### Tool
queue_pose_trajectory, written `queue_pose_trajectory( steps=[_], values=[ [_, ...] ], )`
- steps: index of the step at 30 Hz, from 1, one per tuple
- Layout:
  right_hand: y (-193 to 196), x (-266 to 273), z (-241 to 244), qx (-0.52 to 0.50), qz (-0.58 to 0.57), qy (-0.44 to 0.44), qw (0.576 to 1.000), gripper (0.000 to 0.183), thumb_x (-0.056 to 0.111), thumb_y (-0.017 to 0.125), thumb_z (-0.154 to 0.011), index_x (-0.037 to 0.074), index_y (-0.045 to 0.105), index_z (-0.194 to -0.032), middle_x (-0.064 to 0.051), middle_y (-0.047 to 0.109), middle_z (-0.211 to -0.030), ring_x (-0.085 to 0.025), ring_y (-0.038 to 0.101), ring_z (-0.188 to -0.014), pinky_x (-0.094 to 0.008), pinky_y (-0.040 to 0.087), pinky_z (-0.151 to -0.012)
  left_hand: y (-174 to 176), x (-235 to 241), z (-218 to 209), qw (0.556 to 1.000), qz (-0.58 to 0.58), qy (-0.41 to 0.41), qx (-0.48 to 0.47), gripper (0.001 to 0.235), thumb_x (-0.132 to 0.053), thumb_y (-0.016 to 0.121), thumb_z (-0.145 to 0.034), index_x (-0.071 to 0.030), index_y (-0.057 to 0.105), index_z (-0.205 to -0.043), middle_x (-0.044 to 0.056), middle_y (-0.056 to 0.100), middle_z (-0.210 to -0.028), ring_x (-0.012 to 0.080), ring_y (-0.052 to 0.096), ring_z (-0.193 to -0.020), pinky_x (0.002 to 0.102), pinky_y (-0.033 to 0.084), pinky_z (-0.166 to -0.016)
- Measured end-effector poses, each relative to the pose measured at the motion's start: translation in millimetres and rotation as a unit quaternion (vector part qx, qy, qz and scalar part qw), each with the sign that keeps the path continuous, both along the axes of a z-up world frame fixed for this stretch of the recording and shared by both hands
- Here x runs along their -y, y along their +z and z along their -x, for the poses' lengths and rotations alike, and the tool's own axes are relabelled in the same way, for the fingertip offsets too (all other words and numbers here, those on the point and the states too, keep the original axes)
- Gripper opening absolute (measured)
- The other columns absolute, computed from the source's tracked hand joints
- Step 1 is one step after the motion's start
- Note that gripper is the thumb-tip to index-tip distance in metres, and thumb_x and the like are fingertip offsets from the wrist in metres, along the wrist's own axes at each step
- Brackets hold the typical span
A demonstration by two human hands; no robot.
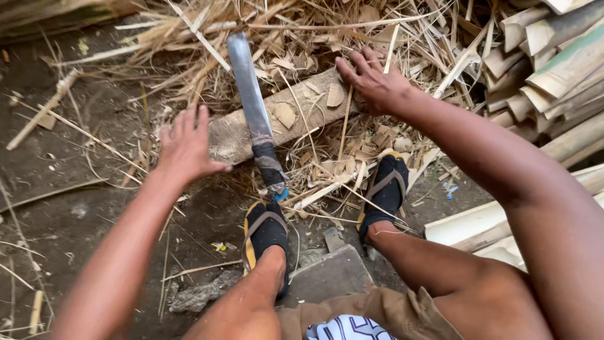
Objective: The person sits on the ground and uses a machete to split bamboo poles into thin strips. They repeatedly strike the bamboo against a wooden block to separate the layers, then set the finished strips aside.
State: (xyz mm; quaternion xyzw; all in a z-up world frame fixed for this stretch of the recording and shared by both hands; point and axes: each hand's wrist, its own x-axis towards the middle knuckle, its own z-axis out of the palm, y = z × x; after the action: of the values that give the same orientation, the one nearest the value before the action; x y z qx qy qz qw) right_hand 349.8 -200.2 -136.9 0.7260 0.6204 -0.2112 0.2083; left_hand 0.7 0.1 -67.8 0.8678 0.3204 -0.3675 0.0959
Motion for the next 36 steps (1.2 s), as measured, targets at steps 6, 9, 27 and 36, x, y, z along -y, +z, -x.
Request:
queue_pose_trajectory(
  steps=[6,9,27,36],
  values=[
    [49.9,-14.7,16.7,0.003,0.06,-0.01,0.998,0.098,0.007,0.061,-0.089,0.018,0.0,-0.165,-0.02,0.001,-0.17,-0.046,0.035,-0.141,-0.051,0.055,-0.086,-87.0,14.5,8.7,0.994,0.009,0.035,0.103,0.144,-0.054,0.094,-0.061,-0.006,0.005,-0.163,0.019,0.017,-0.166,0.0351,0.018,-0.155,0.065,0.013,-0.124],
    [56.9,-13.2,40.4,-0.037,0.056,-0.024,0.997,0.075,-0.004,0.054,-0.096,0.009,0.025,-0.164,-0.023,0.026,-0.166,-0.04,0.053,-0.134,-0.047,0.059,-0.095,-85.6,13.4,7.2,0.995,0.023,0.029,0.095,0.144,-0.054,0.094,-0.06,-0.004,0.004,-0.162,0.019,0.013,-0.168,0.0331,0.015,-0.154,0.064,0.013,-0.123],
    [33.3,52.9,8.3,0.054,-0.141,-0.22,0.964,0.062,0.022,0.046,-0.104,0.013,0.023,-0.161,-0.013,0.005,-0.169,-0.037,0.013,-0.157,-0.057,0.006,-0.124,-42.5,25.6,-0.7,0.994,0.014,0.042,0.1,0.095,-0.04,0.084,-0.078,-0.005,0.032,-0.15,0.021,0.033,-0.157,0.0329,0.029,-0.148,0.052,0.02,-0.123],
    [57.8,24.9,93.1,-0.127,-0.074,-0.145,0.978,0.033,0.04,0.05,-0.112,0.015,0.072,-0.118,-0.007,0.08,-0.105,-0.017,0.076,-0.089,-0.032,0.061,-0.083,2.7,90.6,-74.6,0.824,0.073,-0.09,0.555,0.055,-0.012,0.07,-0.083,0.0,0.062,-0.136,0.02,0.068,-0.128,0.0345,0.065,-0.116,0.048,0.054,-0.094]
  ],
)
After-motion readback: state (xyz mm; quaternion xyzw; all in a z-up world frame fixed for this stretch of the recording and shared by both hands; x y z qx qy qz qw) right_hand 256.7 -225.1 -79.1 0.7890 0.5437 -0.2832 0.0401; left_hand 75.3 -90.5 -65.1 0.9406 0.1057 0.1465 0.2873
